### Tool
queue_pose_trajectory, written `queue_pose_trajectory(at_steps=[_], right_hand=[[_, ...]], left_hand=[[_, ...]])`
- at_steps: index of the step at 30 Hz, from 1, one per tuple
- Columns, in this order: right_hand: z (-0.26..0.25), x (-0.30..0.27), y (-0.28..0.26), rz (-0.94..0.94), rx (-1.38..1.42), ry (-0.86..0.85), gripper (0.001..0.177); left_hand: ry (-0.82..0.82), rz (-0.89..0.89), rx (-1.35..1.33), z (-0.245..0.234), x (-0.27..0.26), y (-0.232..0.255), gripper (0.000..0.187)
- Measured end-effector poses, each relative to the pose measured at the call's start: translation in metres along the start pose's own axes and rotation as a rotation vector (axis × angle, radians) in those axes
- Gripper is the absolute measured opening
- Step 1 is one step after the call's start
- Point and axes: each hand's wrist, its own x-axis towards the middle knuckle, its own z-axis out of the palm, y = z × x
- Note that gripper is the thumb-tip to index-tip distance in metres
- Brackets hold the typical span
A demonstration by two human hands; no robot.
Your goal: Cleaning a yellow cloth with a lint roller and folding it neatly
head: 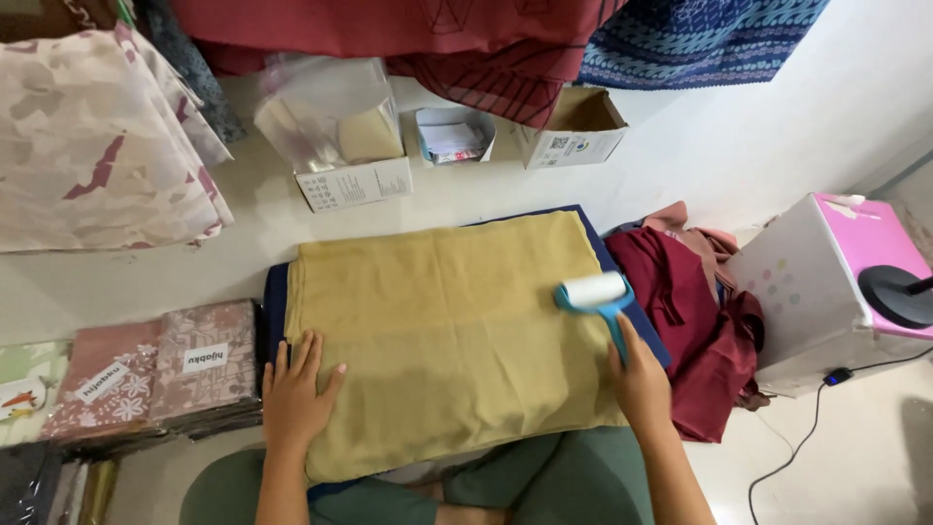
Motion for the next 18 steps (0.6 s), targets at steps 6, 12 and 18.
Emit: queue_pose_trajectory(at_steps=[6, 12, 18], right_hand=[[-0.064, -0.061, 0.047, 0.098, 0.142, -0.139, 0.057], [-0.077, -0.019, -0.032, -0.207, 0.366, -0.321, 0.047], [-0.014, -0.003, -0.170, -0.801, 0.485, -0.466, 0.035]], left_hand=[[0.122, 0.062, -0.171, 0.008, 0.006, -0.008, 0.072], [0.264, 0.012, -0.667, -0.050, -0.014, -0.004, 0.047], [0.088, 0.095, -0.353, -0.029, -0.026, 0.011, 0.047]])
